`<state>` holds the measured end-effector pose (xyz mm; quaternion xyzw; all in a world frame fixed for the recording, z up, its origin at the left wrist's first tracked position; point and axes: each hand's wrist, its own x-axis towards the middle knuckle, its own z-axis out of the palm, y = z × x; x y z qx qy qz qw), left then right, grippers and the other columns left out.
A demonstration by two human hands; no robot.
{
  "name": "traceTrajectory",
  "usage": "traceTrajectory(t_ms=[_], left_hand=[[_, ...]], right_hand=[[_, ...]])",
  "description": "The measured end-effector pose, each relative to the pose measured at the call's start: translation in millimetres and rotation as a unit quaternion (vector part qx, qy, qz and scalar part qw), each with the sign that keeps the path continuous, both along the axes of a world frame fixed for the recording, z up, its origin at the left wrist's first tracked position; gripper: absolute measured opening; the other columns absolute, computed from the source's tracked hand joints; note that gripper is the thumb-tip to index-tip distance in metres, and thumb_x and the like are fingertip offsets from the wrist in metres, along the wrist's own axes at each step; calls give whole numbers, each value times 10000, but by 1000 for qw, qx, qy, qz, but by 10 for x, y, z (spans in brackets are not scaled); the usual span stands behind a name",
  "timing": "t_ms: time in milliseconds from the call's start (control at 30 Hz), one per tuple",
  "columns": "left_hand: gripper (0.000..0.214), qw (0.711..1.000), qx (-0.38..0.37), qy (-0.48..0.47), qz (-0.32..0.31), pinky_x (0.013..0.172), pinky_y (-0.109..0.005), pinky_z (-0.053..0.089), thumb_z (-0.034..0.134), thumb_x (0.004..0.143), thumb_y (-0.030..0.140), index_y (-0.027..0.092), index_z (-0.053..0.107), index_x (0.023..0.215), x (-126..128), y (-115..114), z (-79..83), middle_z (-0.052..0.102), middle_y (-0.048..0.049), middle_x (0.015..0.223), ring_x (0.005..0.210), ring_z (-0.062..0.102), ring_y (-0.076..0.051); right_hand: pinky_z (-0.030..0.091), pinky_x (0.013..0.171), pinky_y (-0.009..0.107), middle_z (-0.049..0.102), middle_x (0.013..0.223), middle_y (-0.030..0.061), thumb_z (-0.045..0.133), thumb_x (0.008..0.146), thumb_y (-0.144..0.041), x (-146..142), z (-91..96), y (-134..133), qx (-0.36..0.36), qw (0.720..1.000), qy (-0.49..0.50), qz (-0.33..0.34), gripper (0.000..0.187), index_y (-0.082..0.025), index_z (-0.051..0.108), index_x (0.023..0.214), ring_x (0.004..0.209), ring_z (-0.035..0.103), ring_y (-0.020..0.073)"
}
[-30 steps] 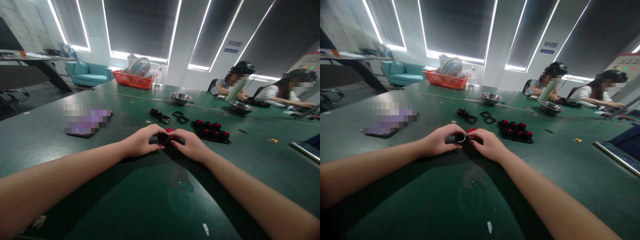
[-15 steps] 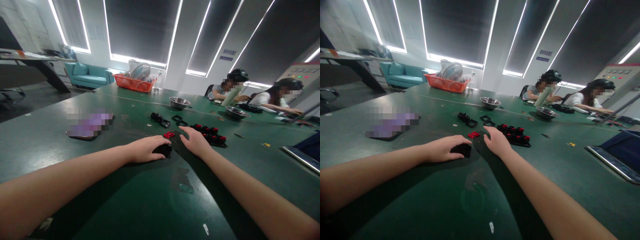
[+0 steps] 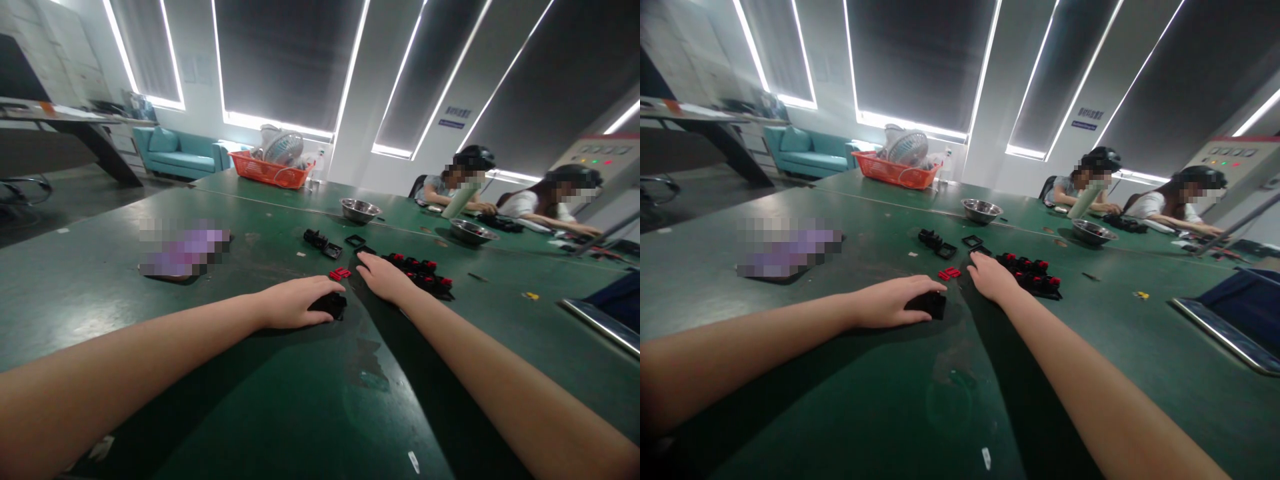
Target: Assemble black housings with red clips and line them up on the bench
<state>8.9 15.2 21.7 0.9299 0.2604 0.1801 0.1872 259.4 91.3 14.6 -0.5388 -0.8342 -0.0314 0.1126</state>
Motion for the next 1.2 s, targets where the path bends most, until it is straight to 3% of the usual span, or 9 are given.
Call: traceTrajectory(t_ms=[633, 767, 1000, 1200], left_hand=[[481, 1000, -1, -20, -3, 1027, -421, 452, 637, 863, 241, 152, 504, 1316, 5, -2, -11, 582, -157, 1329, 1248, 547, -264], [483, 1000, 2, -21, -7, 1030, -419, 448, 640, 864, 235, 155, 498, 1319, 8, 8, -20, 583, -152, 1326, 1250, 545, -260], [502, 1000, -1, 0, -1, 1043, -408, 437, 635, 878, 255, 133, 475, 1337, 12, 35, -40, 565, -161, 1338, 1267, 527, -261], [505, 1000, -3, 2, -2, 1048, -408, 432, 633, 881, 250, 129, 466, 1342, 15, 53, -54, 562, -161, 1340, 1268, 522, -259]], right_hand=[[435, 1072, 472, 638, 1285, 166, 465, 876, -139, 69, 164, -472, -4, 999, -6, 33, 427, -131, 625, 1272, 1187, 604, 285], [480, 1015, 442, 655, 1206, 166, 464, 881, -152, 47, 180, -527, -10, 999, -10, 29, 400, -122, 652, 1233, 1079, 649, 273], [457, 1025, 429, 661, 1161, 173, 485, 894, -190, 62, 163, -567, -17, 1000, -2, 23, 356, -79, 664, 1180, 1089, 631, 278], [486, 960, 416, 684, 1083, 142, 518, 887, -229, 97, 173, -589, -13, 1000, 10, 22, 269, -121, 689, 1065, 1030, 643, 270]])
